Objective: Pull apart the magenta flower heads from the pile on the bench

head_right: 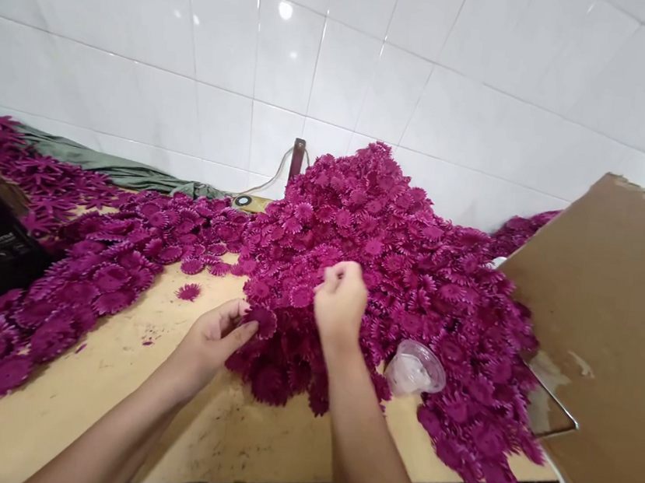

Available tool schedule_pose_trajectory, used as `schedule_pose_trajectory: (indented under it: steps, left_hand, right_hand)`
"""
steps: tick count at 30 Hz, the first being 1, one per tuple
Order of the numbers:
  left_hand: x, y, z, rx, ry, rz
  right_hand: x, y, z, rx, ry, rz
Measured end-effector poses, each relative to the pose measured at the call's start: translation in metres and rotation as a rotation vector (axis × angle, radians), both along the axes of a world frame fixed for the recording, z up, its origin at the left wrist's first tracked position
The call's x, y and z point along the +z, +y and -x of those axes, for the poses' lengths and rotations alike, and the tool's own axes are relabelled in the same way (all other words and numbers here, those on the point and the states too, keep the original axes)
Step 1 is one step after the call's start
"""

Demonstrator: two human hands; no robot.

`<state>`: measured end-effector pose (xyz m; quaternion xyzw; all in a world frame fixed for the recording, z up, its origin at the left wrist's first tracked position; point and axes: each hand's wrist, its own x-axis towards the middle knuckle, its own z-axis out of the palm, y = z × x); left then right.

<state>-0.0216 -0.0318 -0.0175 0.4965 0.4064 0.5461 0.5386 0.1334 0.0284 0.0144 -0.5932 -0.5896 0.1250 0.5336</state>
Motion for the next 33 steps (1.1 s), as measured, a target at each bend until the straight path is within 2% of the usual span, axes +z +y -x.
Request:
schedule_pose_trajectory:
  steps: [2,5,8,12,16,22,25,27,30,33]
  left_hand:
    - [-0.001,0.000,0.004,0.002,0.002,0.024]
    - [0.000,0.003,0.008,0.006,0.001,0.061]
    - [0.001,0.007,0.005,-0.020,-0.009,0.091]
    - [-0.001,0.010,0.001,-0.040,-0.020,0.072]
    - [-0.007,0.014,0.000,0.044,0.017,0.028]
    - [-0.011,0.017,-0.005,0.051,0.007,0.047]
    - [-0.011,0.015,-0.007,0.040,0.004,0.047]
    - [-0.009,0.013,-0.007,0.046,0.017,0.048]
    - [-0.003,0.005,-0.004,0.087,0.033,0.015]
    - [0.003,-0.001,0.003,0.098,0.054,-0.018]
  right_hand:
    - [0.007,0.015,-0.017,-0.095,0.014,-0.028]
    - [0.016,0.022,-0.027,-0.058,-0.088,-0.059]
    - [0.017,0.004,-0.011,0.144,-0.212,-0.083]
    - [0.008,-0.033,0.019,0.494,-0.140,0.108]
    - [-0.002,-0.047,0.028,0.594,-0.111,0.226]
    - [-0.012,-0.033,0.026,0.783,0.228,0.366]
    - [-0.013,-0.032,0.031,0.724,0.253,0.363]
    - [-0.011,-0.031,0.034,0.627,0.156,0.293]
    - [-0.007,-0.022,0.026,0.311,-0.068,0.089]
    - [0.003,0.000,0.001,-0.033,-0.115,-0.039]
